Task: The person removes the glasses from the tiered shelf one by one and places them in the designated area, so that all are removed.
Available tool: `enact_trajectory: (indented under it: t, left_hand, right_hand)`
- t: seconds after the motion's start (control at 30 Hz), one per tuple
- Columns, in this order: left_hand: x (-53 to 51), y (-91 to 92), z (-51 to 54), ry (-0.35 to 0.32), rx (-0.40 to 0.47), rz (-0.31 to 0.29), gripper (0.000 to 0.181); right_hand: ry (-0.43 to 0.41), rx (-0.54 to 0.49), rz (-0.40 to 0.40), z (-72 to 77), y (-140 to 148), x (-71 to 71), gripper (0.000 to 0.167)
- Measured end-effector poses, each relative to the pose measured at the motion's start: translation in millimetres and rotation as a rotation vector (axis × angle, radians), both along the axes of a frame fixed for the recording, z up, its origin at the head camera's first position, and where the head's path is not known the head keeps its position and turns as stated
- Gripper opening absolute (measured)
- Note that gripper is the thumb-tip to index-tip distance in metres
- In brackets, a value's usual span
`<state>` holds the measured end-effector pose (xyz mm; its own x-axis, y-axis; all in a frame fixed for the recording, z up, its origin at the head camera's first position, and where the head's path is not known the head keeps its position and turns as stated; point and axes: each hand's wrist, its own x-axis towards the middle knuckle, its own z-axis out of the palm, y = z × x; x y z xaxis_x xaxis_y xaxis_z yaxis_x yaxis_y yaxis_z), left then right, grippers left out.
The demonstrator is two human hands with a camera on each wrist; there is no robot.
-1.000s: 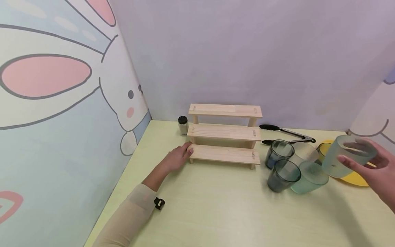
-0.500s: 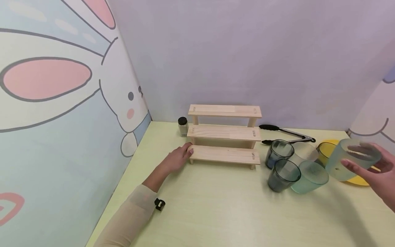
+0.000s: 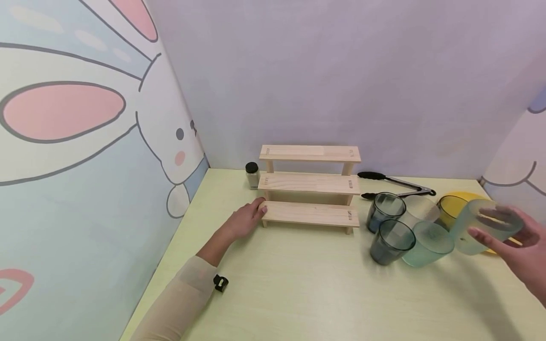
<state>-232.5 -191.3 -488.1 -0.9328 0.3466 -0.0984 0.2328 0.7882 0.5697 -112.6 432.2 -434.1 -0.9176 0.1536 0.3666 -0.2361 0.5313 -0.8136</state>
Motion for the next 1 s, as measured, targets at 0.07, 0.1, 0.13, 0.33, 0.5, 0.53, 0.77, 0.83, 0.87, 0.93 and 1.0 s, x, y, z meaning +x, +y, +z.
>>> enact_trajectory:
  t: [0.07, 0.1, 0.13, 0.33, 0.5, 0.53, 0.77, 0.83, 0.87, 0.93, 1.0]
  left_hand:
    - [-5.6, -2.9, -9.4, 0.024, -0.018, -0.006, 0.062]
    - [-11.5, -6.1, -19.5, 0.035, -0.023, -0.01, 0.066]
    - [-16.1, -8.9, -27.7, 0.045, -0.027, -0.012, 0.07]
    - [-34.6, -18.8, -63.1, 0.072, -0.023, -0.001, 0.092]
    - [-30.8, -16.3, -55.6, 0.075, -0.047, -0.011, 0.083]
    - [-30.5, -16.1, -54.6, 0.075, -0.05, -0.012, 0.08]
    - [-38.3, -18.4, -65.1, 0.057, -0.034, 0.013, 0.088]
    - [-39.0, -18.8, -66.4, 0.053, -0.032, 0.01, 0.088]
    - [-39.4, -19.0, -66.4, 0.049, -0.031, 0.009, 0.086]
    - [-38.9, -19.1, -66.1, 0.046, -0.034, 0.009, 0.082]
    - [-39.2, -19.2, -67.2, 0.044, -0.037, 0.01, 0.079]
  right_hand:
    - [-0.001, -0.007, -0.012, -3.3, -0.4, 1.5, 0.067]
    - [-0.004, -0.012, -0.014, -4.8, -0.3, 2.2, 0.065]
    - [-0.01, -0.017, -0.02, -6.3, -0.5, 3.2, 0.065]
    - [-0.082, -0.026, -0.04, -14.1, -2.5, 10.7, 0.064]
    - [-0.147, -0.018, -0.036, -19.8, -3.3, 15.9, 0.068]
    - [-0.157, -0.015, -0.041, -21.1, -3.4, 16.8, 0.068]
    - [-0.284, 0.071, -0.098, -33.9, -1.5, 22.6, 0.075]
    - [-0.319, 0.111, -0.118, -37.8, -0.3, 23.2, 0.074]
    - [-0.329, 0.124, -0.13, -39.4, 0.3, 23.4, 0.073]
    - [-0.338, 0.149, -0.147, -43.4, 1.3, 23.2, 0.068]
    - [-0.332, 0.158, -0.152, -47.5, 1.7, 23.3, 0.064]
